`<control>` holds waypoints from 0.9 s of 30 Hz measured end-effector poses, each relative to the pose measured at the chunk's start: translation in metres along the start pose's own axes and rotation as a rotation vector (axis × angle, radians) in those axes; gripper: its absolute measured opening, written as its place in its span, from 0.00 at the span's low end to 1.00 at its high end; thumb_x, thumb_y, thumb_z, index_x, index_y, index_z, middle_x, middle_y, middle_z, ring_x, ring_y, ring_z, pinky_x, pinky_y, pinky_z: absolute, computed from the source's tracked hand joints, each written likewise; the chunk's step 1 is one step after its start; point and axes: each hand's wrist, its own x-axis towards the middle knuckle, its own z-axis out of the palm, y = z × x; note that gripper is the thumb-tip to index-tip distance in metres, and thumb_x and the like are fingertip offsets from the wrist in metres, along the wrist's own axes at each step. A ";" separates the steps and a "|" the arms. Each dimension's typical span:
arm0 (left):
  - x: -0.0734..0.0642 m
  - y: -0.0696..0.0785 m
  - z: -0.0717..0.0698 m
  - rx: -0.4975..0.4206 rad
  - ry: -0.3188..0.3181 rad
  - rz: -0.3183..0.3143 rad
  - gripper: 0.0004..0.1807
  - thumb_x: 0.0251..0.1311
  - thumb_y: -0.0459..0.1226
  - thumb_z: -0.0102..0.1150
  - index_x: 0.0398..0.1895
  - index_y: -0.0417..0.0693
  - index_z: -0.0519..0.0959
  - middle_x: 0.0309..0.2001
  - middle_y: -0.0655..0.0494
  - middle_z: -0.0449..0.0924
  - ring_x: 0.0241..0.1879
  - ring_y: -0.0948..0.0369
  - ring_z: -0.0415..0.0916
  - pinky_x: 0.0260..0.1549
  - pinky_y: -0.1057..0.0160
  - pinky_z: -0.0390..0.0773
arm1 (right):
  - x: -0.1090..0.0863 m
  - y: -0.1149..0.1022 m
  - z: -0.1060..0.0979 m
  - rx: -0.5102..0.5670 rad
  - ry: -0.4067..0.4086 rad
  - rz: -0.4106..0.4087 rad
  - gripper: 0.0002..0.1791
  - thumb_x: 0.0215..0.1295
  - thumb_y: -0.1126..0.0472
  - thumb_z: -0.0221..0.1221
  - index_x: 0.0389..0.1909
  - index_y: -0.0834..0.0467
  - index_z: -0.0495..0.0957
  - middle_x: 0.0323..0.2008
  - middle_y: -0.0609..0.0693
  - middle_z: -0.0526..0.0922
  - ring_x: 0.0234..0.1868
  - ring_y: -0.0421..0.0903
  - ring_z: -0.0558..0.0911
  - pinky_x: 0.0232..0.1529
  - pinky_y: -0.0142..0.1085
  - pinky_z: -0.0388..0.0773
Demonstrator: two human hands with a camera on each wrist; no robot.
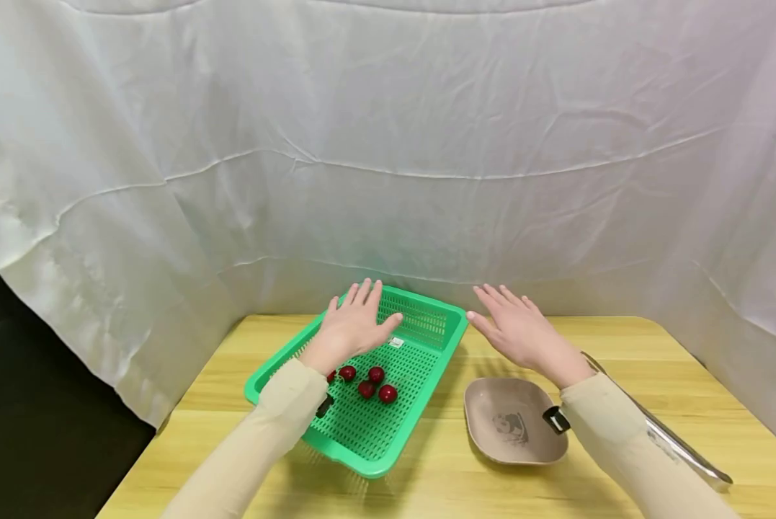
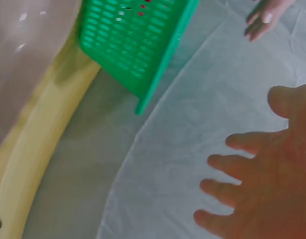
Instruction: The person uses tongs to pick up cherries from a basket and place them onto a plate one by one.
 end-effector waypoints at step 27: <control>-0.061 -0.064 -0.013 -0.051 0.143 0.119 0.40 0.72 0.57 0.42 0.79 0.45 0.49 0.78 0.44 0.43 0.76 0.44 0.37 0.69 0.36 0.43 | -0.061 0.037 0.003 -0.030 0.207 -0.116 0.31 0.77 0.47 0.47 0.72 0.62 0.64 0.67 0.62 0.69 0.68 0.66 0.63 0.65 0.64 0.54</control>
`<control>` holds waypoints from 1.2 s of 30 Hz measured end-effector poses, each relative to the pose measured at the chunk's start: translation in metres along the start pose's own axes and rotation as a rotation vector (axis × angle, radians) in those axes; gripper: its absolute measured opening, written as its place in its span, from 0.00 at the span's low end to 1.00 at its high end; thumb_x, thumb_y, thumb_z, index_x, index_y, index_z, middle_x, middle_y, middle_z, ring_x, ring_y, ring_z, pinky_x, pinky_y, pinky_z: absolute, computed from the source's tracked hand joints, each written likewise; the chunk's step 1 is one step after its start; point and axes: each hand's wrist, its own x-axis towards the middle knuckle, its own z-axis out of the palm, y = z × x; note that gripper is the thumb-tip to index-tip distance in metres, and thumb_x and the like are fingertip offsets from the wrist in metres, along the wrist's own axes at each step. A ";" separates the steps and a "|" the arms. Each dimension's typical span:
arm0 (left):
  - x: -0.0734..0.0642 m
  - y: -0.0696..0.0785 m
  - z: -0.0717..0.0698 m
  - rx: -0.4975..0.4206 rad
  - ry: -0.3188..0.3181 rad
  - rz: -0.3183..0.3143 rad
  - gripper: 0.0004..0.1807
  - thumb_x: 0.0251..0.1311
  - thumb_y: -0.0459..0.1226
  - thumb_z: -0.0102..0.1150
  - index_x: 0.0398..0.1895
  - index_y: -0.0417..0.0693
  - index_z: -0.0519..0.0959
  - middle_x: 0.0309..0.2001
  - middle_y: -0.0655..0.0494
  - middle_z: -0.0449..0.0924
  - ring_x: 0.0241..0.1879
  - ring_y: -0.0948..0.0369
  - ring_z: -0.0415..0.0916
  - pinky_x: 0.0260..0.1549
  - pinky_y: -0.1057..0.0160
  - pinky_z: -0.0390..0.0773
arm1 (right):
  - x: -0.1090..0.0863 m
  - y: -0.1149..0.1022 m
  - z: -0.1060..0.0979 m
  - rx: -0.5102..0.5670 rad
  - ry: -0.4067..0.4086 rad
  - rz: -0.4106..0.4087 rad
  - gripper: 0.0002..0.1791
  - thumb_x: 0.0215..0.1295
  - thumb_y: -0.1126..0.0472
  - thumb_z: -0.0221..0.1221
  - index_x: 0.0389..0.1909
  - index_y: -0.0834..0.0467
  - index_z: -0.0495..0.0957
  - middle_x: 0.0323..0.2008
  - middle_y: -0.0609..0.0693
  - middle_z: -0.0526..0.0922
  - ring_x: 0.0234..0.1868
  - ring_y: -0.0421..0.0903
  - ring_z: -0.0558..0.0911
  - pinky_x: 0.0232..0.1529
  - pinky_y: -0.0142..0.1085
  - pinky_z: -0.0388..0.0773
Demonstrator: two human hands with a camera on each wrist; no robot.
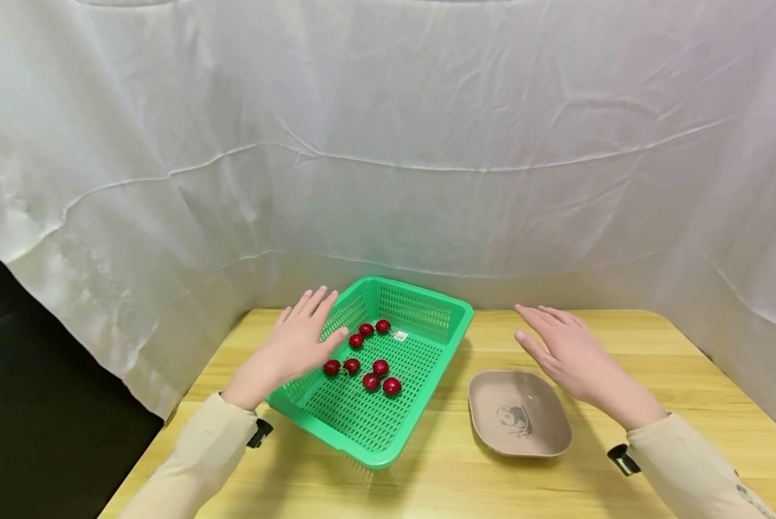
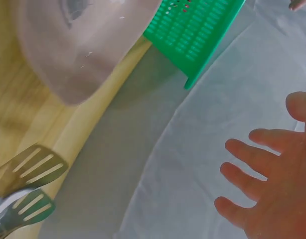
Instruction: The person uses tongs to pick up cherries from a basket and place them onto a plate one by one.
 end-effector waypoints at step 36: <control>-0.035 -0.067 0.055 -0.003 -0.028 0.004 0.34 0.76 0.49 0.38 0.77 0.40 0.51 0.77 0.43 0.45 0.75 0.44 0.42 0.69 0.37 0.46 | -0.094 0.079 -0.019 -0.048 0.031 0.164 0.29 0.77 0.52 0.49 0.70 0.66 0.64 0.62 0.72 0.70 0.61 0.72 0.66 0.60 0.67 0.57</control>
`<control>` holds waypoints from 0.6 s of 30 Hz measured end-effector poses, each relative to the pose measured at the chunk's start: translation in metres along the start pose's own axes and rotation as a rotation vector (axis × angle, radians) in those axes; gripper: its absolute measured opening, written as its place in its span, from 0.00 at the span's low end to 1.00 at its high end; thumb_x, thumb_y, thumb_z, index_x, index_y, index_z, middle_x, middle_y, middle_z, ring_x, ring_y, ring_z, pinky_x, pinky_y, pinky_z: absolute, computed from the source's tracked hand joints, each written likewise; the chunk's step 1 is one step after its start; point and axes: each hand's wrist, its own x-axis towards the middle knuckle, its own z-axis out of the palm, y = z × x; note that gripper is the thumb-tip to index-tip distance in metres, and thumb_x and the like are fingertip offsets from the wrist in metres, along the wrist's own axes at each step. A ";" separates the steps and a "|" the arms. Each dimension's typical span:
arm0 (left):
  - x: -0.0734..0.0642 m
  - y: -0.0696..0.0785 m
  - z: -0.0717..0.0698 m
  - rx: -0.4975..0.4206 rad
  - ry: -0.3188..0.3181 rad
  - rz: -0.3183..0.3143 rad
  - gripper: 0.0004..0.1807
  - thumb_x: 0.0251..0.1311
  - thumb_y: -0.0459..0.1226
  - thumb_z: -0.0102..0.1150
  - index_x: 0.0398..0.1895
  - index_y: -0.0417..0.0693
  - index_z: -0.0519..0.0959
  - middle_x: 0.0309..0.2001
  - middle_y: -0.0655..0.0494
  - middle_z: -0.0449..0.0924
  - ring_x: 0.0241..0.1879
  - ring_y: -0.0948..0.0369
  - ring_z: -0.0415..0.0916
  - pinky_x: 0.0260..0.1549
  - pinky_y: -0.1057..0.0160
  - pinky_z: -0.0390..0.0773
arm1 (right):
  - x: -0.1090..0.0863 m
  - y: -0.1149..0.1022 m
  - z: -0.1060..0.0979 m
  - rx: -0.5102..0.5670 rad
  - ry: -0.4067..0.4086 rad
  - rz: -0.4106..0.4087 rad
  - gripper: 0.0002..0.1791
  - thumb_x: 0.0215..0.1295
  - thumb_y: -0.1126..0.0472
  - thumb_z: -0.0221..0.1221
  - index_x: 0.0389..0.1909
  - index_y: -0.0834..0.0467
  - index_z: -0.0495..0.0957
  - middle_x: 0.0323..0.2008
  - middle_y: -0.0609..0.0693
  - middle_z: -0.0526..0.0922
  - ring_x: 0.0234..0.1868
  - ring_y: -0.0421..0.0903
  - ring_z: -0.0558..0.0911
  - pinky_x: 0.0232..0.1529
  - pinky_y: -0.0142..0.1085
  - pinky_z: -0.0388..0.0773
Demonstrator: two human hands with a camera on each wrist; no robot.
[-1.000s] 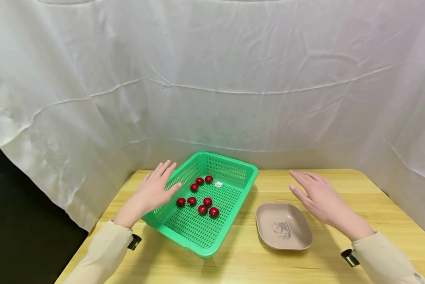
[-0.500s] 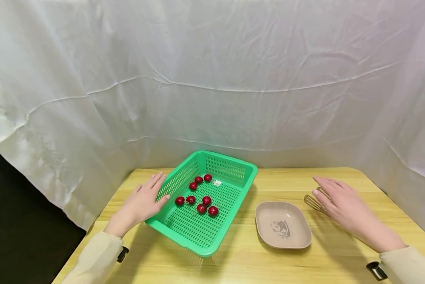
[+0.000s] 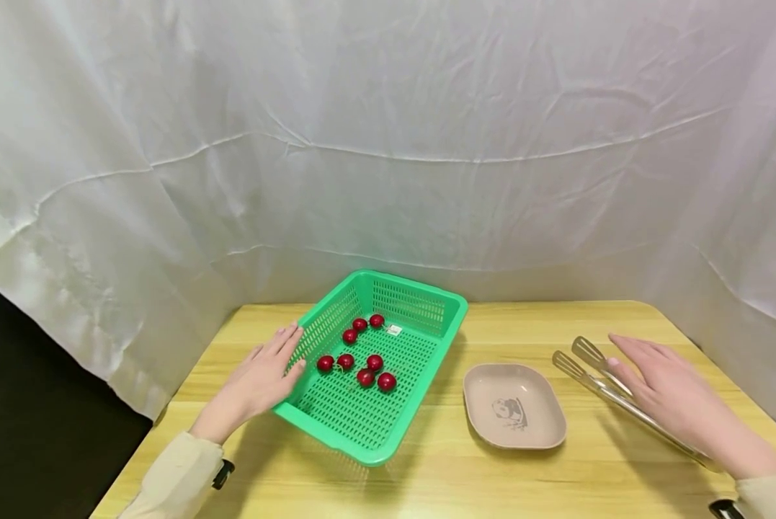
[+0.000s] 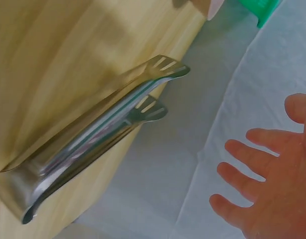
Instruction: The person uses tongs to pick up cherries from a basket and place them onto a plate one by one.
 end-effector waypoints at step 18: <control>0.000 -0.001 0.003 0.011 -0.007 -0.001 0.35 0.69 0.37 0.42 0.78 0.40 0.50 0.78 0.44 0.43 0.76 0.45 0.40 0.70 0.39 0.45 | -0.032 0.045 0.013 -0.041 -0.085 0.061 0.29 0.77 0.54 0.49 0.65 0.74 0.65 0.59 0.78 0.69 0.56 0.77 0.66 0.61 0.70 0.53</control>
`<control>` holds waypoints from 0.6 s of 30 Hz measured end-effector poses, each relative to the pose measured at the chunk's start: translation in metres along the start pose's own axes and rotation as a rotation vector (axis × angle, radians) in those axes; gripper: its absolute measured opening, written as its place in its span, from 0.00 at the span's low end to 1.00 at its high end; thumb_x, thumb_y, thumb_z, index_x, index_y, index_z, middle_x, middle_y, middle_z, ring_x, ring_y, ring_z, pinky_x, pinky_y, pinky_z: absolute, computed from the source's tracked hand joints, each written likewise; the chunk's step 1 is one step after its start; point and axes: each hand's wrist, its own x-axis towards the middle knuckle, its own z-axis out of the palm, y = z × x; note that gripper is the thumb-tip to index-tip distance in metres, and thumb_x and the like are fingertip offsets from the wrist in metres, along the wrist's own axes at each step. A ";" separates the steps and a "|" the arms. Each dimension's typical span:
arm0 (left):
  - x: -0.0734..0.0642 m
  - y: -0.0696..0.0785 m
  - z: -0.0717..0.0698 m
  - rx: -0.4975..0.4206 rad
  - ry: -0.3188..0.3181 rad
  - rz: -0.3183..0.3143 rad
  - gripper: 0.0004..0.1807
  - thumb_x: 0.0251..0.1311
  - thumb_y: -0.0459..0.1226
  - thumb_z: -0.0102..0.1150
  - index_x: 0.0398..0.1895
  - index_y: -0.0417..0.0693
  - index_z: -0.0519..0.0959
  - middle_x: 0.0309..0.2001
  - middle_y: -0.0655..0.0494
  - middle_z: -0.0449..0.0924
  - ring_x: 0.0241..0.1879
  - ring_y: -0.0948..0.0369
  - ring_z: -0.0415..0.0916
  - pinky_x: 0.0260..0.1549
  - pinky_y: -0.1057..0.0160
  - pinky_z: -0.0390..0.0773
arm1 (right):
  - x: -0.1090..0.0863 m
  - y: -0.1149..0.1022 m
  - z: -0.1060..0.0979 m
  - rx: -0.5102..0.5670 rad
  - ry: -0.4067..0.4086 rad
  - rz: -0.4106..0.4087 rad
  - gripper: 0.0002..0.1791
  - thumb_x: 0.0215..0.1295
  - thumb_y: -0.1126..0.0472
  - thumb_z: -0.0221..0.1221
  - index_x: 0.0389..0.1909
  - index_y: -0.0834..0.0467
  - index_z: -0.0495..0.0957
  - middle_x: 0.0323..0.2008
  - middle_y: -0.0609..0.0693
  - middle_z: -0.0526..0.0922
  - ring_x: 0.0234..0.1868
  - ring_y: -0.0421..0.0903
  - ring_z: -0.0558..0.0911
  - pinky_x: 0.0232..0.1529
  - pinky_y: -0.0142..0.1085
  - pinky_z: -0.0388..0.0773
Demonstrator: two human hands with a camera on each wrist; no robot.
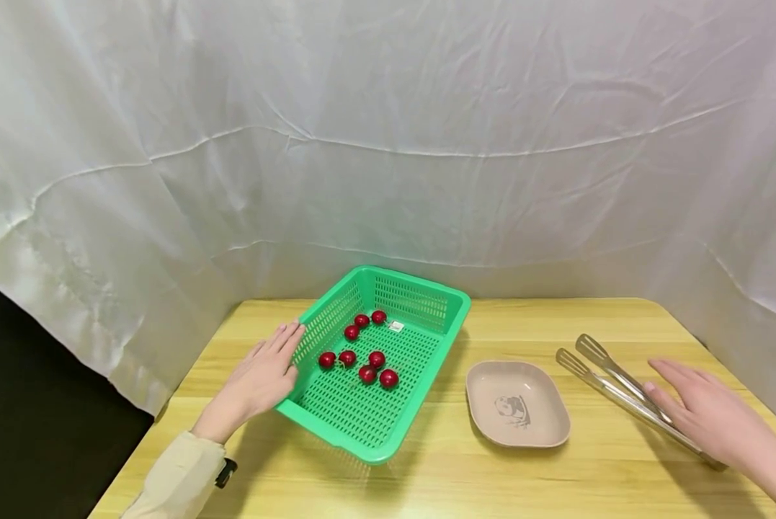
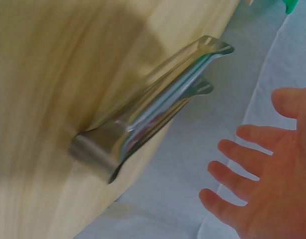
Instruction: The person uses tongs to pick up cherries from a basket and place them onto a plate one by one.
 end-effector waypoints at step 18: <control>0.000 0.001 0.000 0.007 -0.002 -0.008 0.38 0.66 0.38 0.47 0.78 0.42 0.49 0.78 0.43 0.43 0.75 0.44 0.40 0.69 0.37 0.45 | -0.008 0.004 0.011 -0.015 -0.112 0.047 0.35 0.67 0.45 0.61 0.61 0.70 0.71 0.55 0.74 0.75 0.52 0.76 0.73 0.45 0.68 0.70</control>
